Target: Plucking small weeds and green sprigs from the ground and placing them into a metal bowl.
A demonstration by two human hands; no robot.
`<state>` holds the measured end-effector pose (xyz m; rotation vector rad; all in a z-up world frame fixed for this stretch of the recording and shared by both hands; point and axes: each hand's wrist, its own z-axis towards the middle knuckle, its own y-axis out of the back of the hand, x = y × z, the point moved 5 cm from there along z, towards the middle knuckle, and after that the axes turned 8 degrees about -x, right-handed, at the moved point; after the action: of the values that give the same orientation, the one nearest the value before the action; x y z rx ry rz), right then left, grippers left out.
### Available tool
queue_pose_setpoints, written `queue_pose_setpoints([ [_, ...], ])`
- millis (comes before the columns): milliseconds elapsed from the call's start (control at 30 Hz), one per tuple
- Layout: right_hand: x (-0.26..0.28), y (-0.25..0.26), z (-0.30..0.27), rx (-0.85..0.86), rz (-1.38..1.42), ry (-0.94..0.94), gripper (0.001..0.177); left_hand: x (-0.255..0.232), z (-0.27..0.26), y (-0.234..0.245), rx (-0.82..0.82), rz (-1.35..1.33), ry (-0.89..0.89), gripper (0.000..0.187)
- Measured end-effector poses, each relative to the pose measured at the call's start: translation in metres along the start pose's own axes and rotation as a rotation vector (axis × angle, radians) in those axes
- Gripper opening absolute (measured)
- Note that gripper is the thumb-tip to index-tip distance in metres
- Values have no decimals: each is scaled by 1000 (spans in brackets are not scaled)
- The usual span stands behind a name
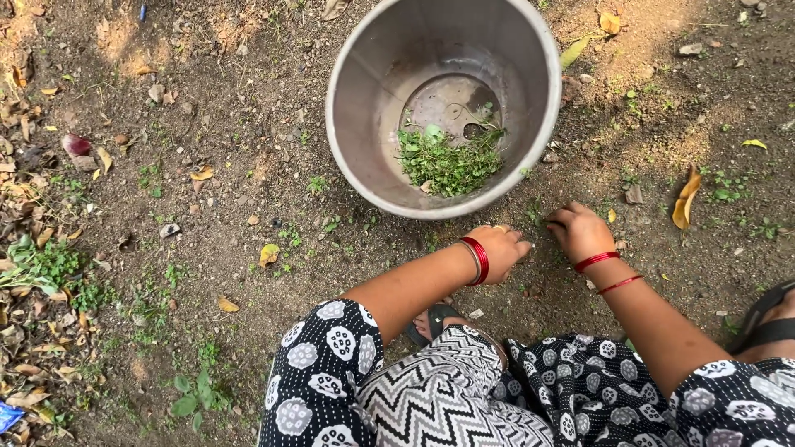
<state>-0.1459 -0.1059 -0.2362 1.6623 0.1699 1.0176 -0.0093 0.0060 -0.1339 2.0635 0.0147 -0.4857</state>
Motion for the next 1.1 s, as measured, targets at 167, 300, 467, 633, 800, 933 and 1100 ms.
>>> queue_pose_setpoints([
  [167,-31,-25,11,44,-6,-67,10,-1,6,-4,-25,6,-16,52],
  [300,-56,-32,15,68,242,-340,15,-3,6,-2,74,34,-2,49],
  [467,-31,-24,24,99,229,-314,20,-3,4,2,118,42,34,49],
  [633,9,-11,37,-47,12,-38,25,0,3,2,106,69,43,57],
  [800,20,-10,44,-48,-20,-35,20,3,3,0,113,61,53,52],
  [933,12,-19,48,-17,-66,-18,14,3,2,4,81,47,44,50],
  [1100,-32,-49,51,-62,121,-116,16,8,4,8,91,45,55,47],
])
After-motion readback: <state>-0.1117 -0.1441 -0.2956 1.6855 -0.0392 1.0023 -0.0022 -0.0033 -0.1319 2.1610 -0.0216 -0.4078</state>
